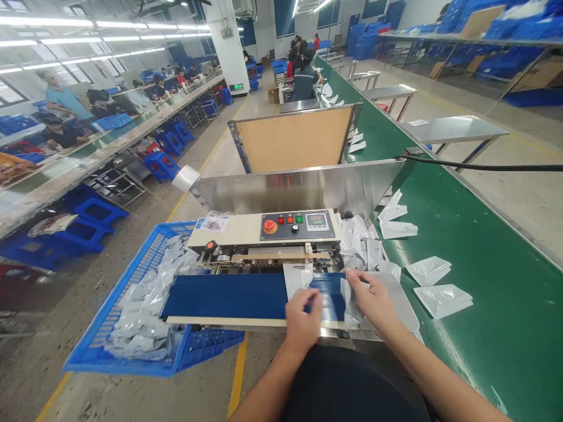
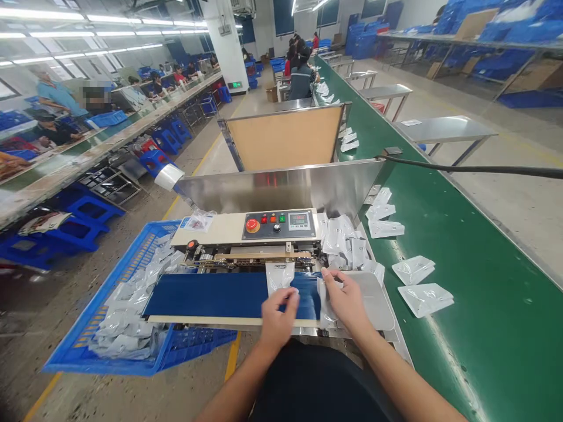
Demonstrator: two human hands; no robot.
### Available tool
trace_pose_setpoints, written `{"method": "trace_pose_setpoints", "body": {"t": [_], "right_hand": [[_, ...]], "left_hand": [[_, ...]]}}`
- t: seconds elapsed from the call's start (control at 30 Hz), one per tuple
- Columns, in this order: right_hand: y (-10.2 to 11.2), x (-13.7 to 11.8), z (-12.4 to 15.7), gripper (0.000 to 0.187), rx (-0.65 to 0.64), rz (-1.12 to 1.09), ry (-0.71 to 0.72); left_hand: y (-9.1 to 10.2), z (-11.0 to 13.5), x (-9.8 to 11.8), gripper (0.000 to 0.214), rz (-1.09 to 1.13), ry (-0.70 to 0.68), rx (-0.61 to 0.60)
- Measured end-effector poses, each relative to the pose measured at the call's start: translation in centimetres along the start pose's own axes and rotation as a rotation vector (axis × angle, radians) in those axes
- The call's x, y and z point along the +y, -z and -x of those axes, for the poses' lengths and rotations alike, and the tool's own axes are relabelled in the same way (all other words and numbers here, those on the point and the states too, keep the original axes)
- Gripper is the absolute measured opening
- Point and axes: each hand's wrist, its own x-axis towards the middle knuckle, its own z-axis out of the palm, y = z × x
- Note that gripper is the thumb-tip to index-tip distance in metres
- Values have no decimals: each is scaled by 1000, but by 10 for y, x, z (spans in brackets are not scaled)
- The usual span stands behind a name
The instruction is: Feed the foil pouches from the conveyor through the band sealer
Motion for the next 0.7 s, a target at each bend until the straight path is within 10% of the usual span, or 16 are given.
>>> {"method": "trace_pose_setpoints", "body": {"t": [0.1, 0.37, 0.7], "right_hand": [[-15, 2, 10, 75, -35, -199, 29], [18, 25, 5, 56, -244, -332, -100], [39, 52, -54, 42, 20, -267, -305]], "left_hand": [[-29, 12, 11, 31, -7, -49, -201], [-59, -15, -8, 44, 172, 181, -99], [-102, -49, -17, 26, 142, 528, 111]]}}
